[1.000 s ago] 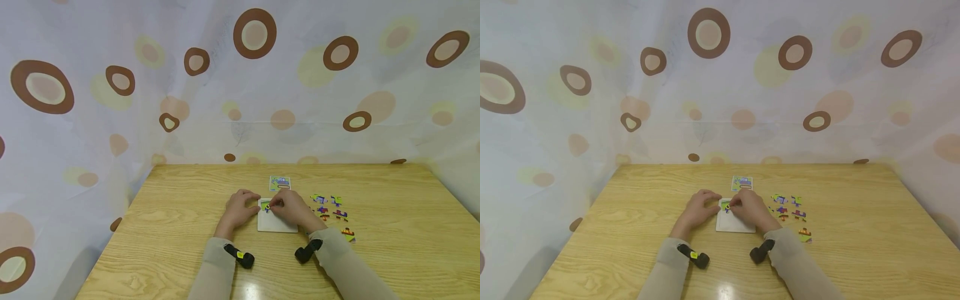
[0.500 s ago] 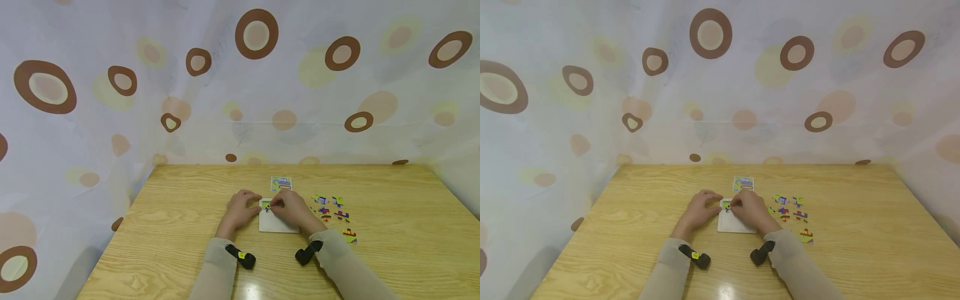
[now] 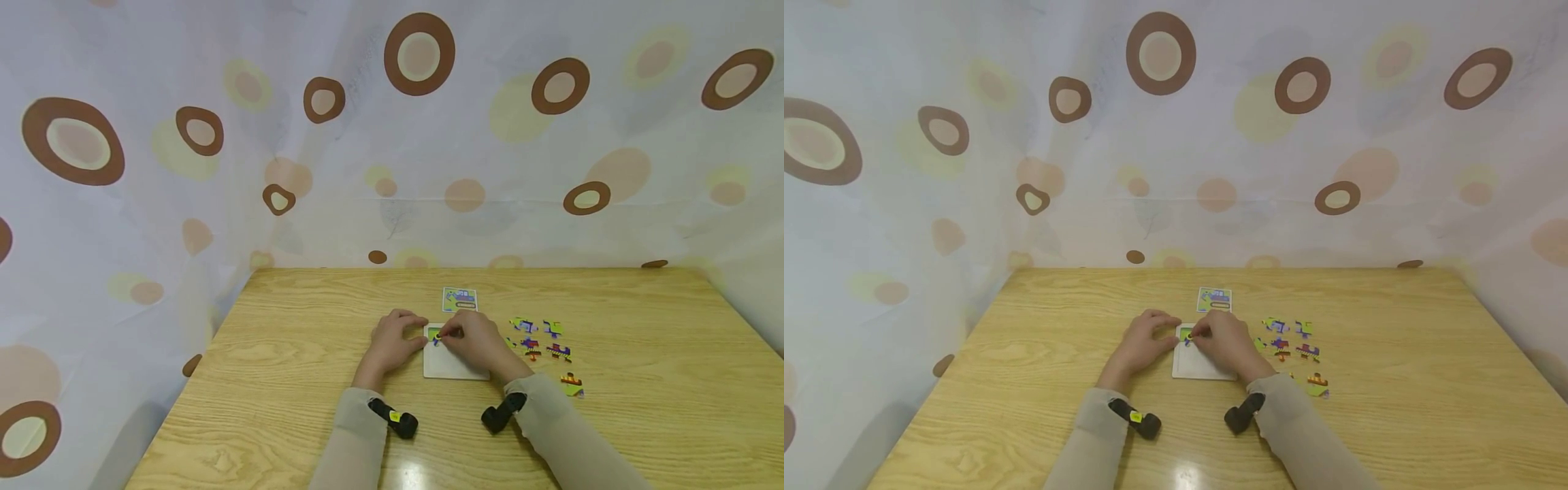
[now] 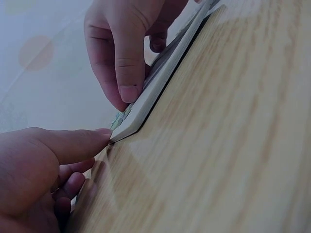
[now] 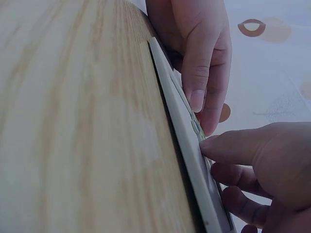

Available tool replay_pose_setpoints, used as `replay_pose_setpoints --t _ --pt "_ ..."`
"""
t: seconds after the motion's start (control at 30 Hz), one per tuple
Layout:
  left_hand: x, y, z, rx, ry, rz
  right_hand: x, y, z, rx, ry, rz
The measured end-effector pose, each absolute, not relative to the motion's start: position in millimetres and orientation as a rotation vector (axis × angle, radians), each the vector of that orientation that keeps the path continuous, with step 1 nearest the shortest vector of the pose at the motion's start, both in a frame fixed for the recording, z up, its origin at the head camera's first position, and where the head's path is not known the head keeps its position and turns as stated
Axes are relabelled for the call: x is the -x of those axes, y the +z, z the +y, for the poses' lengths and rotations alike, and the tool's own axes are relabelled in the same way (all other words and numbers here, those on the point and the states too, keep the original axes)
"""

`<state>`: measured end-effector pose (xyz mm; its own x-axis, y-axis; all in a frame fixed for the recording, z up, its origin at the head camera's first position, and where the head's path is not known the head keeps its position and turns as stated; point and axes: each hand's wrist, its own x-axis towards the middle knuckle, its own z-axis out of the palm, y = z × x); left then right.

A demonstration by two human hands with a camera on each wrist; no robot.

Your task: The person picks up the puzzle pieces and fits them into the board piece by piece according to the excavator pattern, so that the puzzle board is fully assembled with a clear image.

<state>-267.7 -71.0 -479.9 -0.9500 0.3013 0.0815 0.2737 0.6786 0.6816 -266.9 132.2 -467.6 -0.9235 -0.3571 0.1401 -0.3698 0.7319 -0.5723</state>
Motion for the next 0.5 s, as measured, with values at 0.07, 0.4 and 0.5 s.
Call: replay_pose_setpoints --t 0.07,0.4,0.5 --pt "268.0 -480.1 -70.9 -0.485 1.137 2.846 267.1 -467.3 132.5 -0.62 0.958 -2.899" --pt "268.1 -480.5 -70.8 -0.486 1.14 2.84 266.8 -466.8 131.8 -0.601 0.967 -2.912" --pt "268.0 -480.6 -70.8 -0.488 1.146 2.84 266.5 -467.1 131.6 -0.579 0.976 -2.921"
